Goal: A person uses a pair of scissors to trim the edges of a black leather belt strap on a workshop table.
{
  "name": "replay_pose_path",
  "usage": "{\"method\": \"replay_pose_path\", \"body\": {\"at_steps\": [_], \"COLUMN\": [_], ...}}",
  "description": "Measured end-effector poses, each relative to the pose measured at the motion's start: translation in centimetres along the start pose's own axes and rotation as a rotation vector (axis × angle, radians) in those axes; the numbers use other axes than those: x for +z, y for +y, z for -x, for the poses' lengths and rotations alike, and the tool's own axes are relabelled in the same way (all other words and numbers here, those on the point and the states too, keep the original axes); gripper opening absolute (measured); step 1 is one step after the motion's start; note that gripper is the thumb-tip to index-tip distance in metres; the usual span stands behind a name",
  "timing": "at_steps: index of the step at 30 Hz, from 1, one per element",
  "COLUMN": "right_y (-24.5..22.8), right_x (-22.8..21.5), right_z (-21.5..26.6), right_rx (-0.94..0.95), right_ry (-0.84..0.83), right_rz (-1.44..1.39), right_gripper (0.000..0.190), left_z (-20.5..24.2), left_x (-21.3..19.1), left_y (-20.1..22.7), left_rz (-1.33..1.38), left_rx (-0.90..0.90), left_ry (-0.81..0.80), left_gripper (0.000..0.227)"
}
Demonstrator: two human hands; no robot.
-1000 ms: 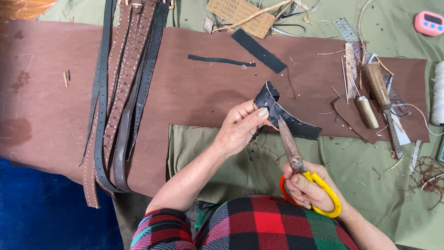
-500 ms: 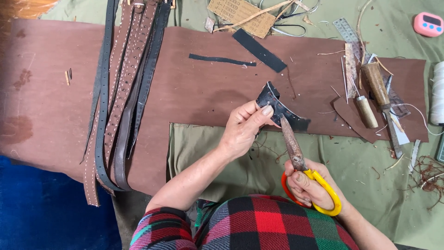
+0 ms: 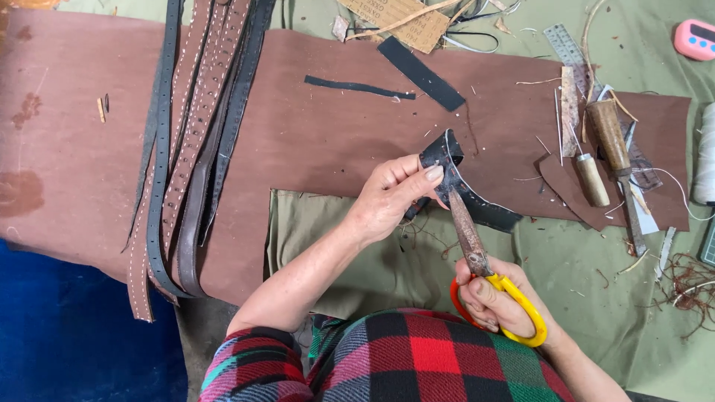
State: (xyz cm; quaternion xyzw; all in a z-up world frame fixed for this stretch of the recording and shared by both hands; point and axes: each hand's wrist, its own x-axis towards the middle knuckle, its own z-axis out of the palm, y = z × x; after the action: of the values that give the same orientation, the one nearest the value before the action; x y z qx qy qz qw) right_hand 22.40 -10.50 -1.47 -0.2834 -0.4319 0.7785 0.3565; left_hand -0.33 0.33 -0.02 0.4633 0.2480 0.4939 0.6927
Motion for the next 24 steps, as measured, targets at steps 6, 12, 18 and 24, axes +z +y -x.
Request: {"method": "replay_pose_path", "body": {"at_steps": [6,12,18,24], "right_y": [0.7,1.4,2.5,1.5], "right_x": [-0.3,-0.6,-2.7,-1.8], "right_z": [0.2,0.2,0.8,0.3], "right_rx": [0.037,0.041,0.145,0.075], "right_ry": [0.018,-0.011,-0.079,-0.119], "right_rz": [-0.033,-0.12,-0.215,-0.232], "right_gripper": [0.015,0.016,0.038,0.051], "left_z": [-0.1,-0.1,-0.2,0.2], "left_x": [0.0,0.0,-0.6,0.2], "left_y": [0.8,2.1,2.5,1.2], "left_rz": [-0.099,-0.285,-0.352,-0.063], "left_rx": [-0.007,-0.002,0.017,0.008], "left_ry": [-0.019,-0.019,-0.073,-0.06], "left_gripper": [0.026,0.031,0.028,0.026]}}
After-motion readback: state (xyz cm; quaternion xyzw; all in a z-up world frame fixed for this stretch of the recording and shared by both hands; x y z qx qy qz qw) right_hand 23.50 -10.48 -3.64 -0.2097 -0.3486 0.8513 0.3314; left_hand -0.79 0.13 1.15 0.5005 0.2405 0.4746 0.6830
